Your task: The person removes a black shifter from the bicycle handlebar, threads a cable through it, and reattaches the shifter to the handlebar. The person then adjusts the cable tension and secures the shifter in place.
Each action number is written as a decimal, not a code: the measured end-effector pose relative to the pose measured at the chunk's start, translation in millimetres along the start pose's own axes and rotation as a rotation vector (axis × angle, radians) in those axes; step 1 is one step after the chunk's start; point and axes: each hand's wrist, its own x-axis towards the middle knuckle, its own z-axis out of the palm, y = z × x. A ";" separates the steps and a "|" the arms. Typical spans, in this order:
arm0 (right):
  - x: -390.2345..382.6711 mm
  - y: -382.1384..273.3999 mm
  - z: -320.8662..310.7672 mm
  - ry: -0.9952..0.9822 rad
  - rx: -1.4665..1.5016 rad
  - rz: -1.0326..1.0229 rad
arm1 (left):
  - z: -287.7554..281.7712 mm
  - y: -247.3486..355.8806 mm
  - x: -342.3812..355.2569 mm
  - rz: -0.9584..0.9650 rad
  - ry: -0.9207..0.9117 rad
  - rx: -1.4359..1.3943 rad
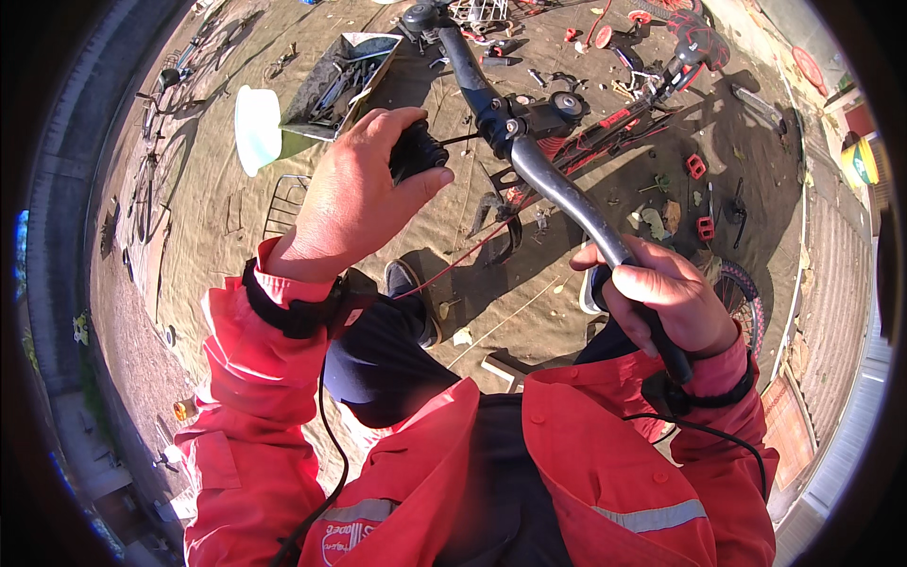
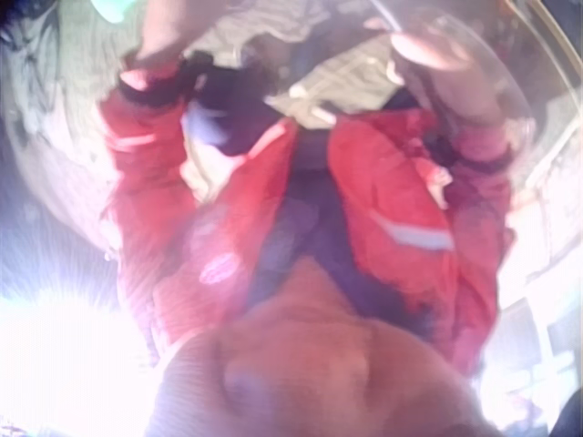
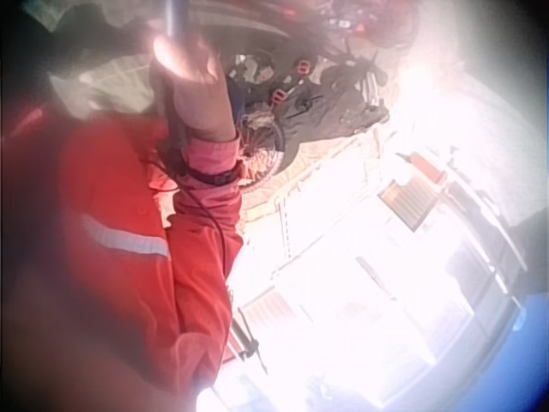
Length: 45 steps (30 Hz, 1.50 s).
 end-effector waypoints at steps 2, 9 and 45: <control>0.3 1.0 -0.2 -0.004 -0.001 -0.005 | 1.0 -4.3 0.3 0.222 0.075 0.277; -3.1 -5.4 -1.9 -0.027 0.064 0.059 | -3.9 -12.4 0.8 0.361 0.175 0.285; 0.4 -2.4 -0.7 -0.004 -0.015 0.014 | 11.4 -3.9 5.1 -0.717 -0.112 -1.077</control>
